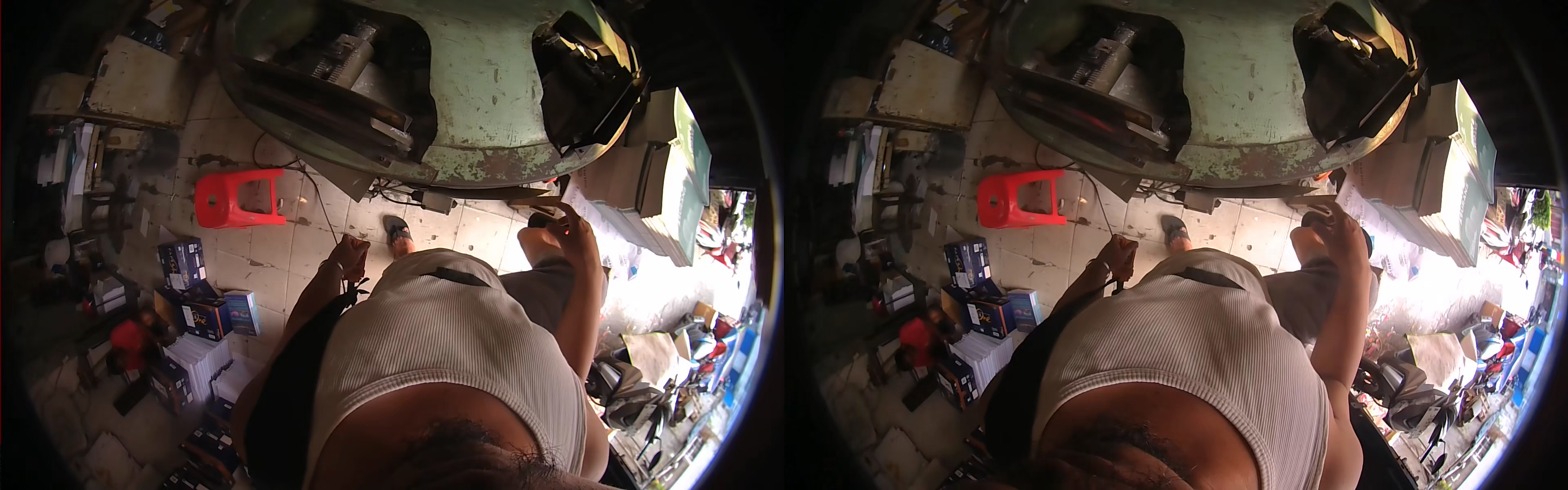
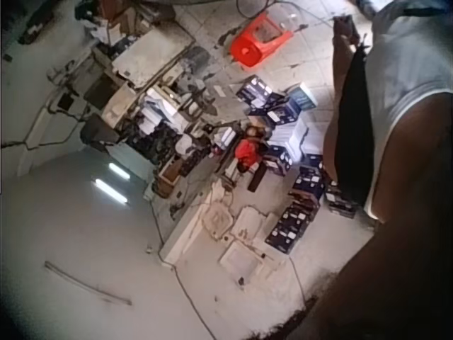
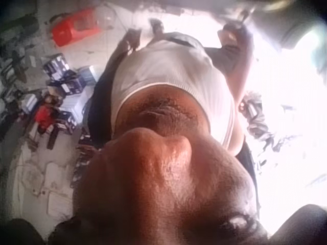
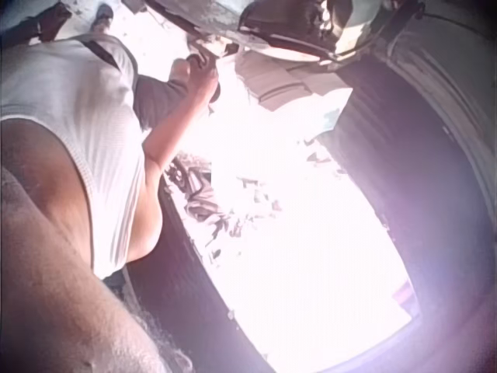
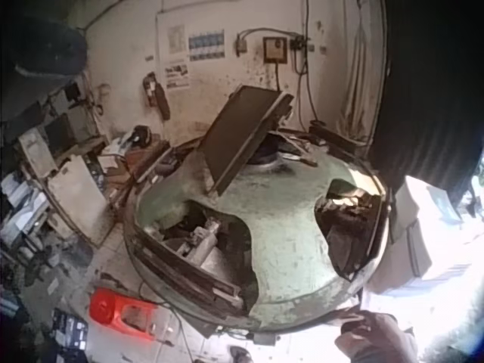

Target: The person uses a screwdriver and a wrench to work on a green industrial machine, loosening and tightening parts around a metal blade mechanism.

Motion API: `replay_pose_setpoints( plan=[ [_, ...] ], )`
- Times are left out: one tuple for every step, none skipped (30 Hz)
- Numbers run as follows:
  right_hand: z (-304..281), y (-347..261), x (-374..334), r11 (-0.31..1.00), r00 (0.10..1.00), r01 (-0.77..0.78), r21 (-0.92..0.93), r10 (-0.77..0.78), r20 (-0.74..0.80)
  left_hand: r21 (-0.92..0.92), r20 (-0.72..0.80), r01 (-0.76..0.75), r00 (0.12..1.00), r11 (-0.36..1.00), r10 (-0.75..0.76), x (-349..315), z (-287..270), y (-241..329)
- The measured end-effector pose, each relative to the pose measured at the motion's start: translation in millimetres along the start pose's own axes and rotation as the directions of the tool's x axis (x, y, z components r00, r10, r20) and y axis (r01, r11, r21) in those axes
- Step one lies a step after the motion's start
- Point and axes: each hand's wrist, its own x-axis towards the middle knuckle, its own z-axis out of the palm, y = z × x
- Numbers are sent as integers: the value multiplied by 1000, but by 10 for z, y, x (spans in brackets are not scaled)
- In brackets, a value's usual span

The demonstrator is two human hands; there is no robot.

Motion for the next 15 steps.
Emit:
replay_pose_setpoints(
  plan=[
    [38,56,12,1000,1000,6,-26,-6,-14,3,6,11,1000,1000,-11,-13,-17,16],
    [65,88,12,999,1000,11,-52,-12,-27,6,11,22,1000,1000,-23,-24,-34,32],
    [99,67,14,999,1000,12,-50,-14,-25,7,9,24,1000,1000,-25,-26,-73,5],
    [135,44,13,999,1000,16,-49,-18,-22,20,8,20,1000,1000,-20,-28,-114,-24],
    [172,20,11,999,1000,20,-48,-21,-19,33,7,15,1000,999,-15,-34,-151,-55],
    [174,18,12,998,1000,22,-50,-23,-19,31,7,14,1000,999,-14,-26,-138,-60],
    [177,17,9,999,1000,20,-46,-21,-22,32,-5,5,1000,999,-5,-19,-124,-65],
    [180,15,7,999,1000,17,-42,-18,-25,34,-17,-4,1000,999,4,-11,-111,-71],
    [196,-46,-18,999,1000,16,-42,-17,-25,35,-16,-4,1000,999,5,-7,-131,-104],
    [206,-129,-52,1000,1000,21,-14,-22,-15,45,-10,-5,1000,999,6,-3,-154,-138],
    [220,-216,-84,1000,1000,26,13,-26,-5,55,-4,-6,1000,998,6,4,-180,-172],
    [222,-266,-119,1000,1000,17,11,-17,-8,57,5,-10,1000,998,10,20,-169,-202],
    [225,-314,-136,1000,1000,26,6,-26,-10,36,12,-1,1000,999,1,39,-169,-232],
    [234,-340,-141,999,999,33,0,-33,-13,17,21,8,1000,1000,-8,59,-173,-262],
    [248,-320,-136,1000,1000,18,-4,-18,-20,19,36,0,999,1000,-1,80,-158,-272]
  ],
)
